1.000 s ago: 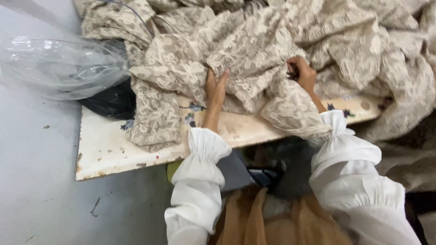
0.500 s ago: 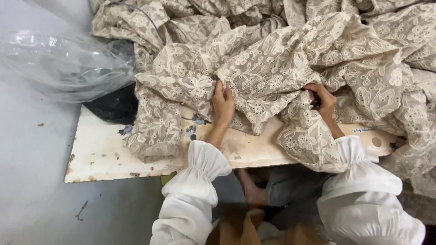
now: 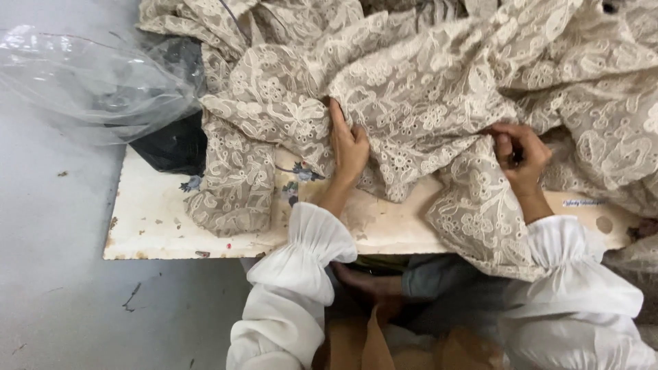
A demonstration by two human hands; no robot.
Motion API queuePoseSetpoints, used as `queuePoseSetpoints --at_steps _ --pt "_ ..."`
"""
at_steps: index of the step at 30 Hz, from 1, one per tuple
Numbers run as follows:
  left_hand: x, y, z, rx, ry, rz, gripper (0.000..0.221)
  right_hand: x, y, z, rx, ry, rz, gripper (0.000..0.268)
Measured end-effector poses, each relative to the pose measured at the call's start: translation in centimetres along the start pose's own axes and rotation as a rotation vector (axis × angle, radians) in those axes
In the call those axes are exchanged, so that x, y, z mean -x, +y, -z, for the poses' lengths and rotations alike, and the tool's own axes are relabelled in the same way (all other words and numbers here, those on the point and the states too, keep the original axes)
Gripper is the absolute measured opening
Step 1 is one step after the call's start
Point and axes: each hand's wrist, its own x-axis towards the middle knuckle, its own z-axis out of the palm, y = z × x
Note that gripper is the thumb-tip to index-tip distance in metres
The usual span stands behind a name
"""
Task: Trimming loose threads from lace fabric using thread snips
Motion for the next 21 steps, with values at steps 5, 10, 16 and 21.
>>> queuePoseSetpoints --at_steps 5,10,16,21 --pt "-1.0 -4.4 -1.8 -0.156 -0.006 -0.290 0.037 -0.6 -0.6 0.1 0.029 0.002 0.112 0.024" --pt "0.8 -2.6 -1.4 -0.097 -0.096 -0.372 0.015 0.9 0.7 0.1 0.046 -0.010 0.014 0.019" --pt "1.7 -0.1 -0.6 0.507 0.115 -0.074 0.024 1.6 0.5 0.3 -0.051 -0.005 -0.009 0.014" --pt "1.9 5.7 3.2 0.554 0.058 0.022 0.040 -1.6 -2.4 0.5 0.014 0.030 -0.072 0.014"
